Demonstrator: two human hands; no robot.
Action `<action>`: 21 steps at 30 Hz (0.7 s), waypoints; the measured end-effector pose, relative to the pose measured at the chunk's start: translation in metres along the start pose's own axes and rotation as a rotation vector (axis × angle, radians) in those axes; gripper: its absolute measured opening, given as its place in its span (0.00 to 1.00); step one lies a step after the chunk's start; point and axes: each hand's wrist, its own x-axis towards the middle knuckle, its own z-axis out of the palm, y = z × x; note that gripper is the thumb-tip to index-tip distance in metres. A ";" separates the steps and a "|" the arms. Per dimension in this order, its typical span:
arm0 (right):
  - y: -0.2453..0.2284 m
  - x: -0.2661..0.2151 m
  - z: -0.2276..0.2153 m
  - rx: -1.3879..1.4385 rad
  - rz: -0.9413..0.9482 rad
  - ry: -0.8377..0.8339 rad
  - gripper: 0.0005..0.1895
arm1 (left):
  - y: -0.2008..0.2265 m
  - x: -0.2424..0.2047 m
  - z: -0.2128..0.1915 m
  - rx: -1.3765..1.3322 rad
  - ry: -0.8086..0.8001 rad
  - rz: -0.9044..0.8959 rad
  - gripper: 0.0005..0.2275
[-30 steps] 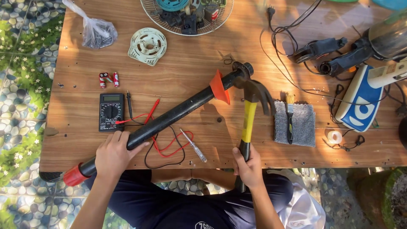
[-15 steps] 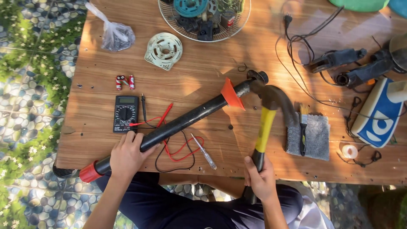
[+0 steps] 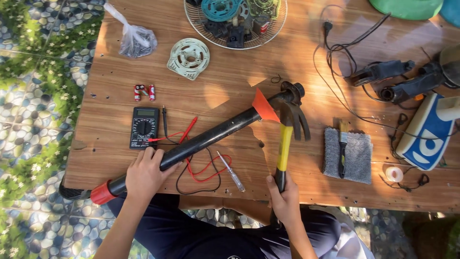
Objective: The person is using various tools to assemble or repair a black pipe structure on a wooden workbench.
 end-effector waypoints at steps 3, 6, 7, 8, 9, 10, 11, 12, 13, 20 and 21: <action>-0.005 0.002 -0.005 0.056 0.113 0.021 0.10 | 0.000 -0.001 0.002 0.023 -0.004 0.012 0.23; 0.003 0.000 -0.007 0.126 0.104 0.058 0.10 | -0.001 0.002 0.005 0.060 0.011 0.026 0.24; 0.008 -0.004 -0.007 0.145 0.043 0.077 0.11 | -0.001 -0.002 0.003 0.074 0.019 0.029 0.24; 0.008 -0.007 -0.008 0.144 0.052 0.077 0.11 | -0.001 -0.005 0.005 0.072 0.011 0.030 0.24; 0.007 -0.007 -0.007 0.164 0.050 0.054 0.11 | -0.001 -0.004 0.006 0.069 0.002 0.025 0.24; 0.007 -0.008 -0.007 0.183 0.047 0.031 0.11 | -0.002 -0.004 0.007 0.066 -0.007 0.020 0.23; 0.008 -0.006 -0.007 0.183 0.041 0.034 0.11 | -0.001 -0.003 0.006 0.065 0.000 0.021 0.23; 0.009 -0.005 -0.007 0.162 0.068 -0.020 0.11 | 0.000 -0.001 0.006 0.066 0.019 0.025 0.25; 0.011 -0.005 -0.006 0.143 0.098 -0.078 0.12 | 0.000 -0.003 0.004 0.070 0.033 0.028 0.26; 0.029 -0.020 0.005 0.191 0.136 -0.055 0.13 | 0.012 -0.001 -0.008 -0.010 0.180 0.004 0.30; 0.032 -0.021 0.005 0.180 0.110 -0.058 0.13 | 0.020 0.006 -0.011 -0.142 0.298 0.034 0.27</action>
